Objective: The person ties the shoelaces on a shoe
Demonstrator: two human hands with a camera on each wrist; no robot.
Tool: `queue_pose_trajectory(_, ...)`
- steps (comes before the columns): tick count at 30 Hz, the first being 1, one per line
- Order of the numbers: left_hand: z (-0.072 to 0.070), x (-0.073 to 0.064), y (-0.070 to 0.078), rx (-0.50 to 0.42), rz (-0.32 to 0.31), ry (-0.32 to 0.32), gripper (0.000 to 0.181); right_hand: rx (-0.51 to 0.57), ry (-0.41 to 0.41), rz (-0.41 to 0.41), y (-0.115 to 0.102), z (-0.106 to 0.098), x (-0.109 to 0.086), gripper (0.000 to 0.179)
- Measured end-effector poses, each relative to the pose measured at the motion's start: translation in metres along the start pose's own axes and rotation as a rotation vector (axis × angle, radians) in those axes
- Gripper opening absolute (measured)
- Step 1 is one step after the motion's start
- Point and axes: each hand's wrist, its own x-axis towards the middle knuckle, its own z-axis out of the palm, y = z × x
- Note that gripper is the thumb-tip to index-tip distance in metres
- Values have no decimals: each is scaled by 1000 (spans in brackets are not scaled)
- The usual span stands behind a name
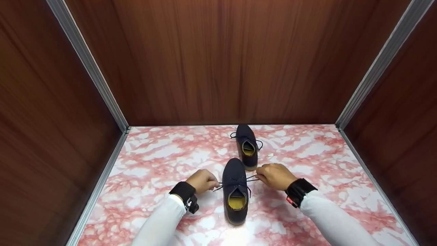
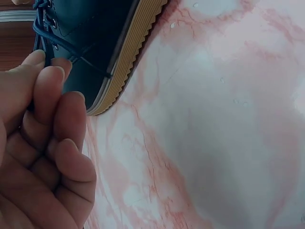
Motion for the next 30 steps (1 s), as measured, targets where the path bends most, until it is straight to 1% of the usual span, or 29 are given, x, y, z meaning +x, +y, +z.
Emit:
queue_pose_trajectory(3,1,0,-1,-8,4,-6,18,-49,22,-53,3,0,-1,27)
queue_pose_trajectory(5,1,0,-1,-9,-2,-14,18,-105,54,-108,6,0,-2,24)
queue_pose_trajectory(8,1,0,-1,-12,2,-19,19,-229,123,-212,9,-1,0,23)
queue_pose_trajectory(11,0,-1,-1,-10,4,-17,19,-355,175,-292,11,-2,2,20)
queue_pose_trajectory(13,0,-1,-1,-7,9,-15,19,-416,187,-325,12,-3,4,18)
queue_pose_trajectory(16,1,-2,-1,-3,8,-17,18,-471,177,-356,13,-3,5,16)
queue_pose_trajectory(20,0,-4,-1,-1,6,-15,19,-484,156,-365,16,-2,5,17)
queue_pose_trajectory(25,0,-6,-1,-5,12,-23,19,-440,139,-357,19,0,4,20)
queue_pose_trajectory(30,1,-7,-2,-2,37,-38,20,-408,125,-331,23,3,0,24)
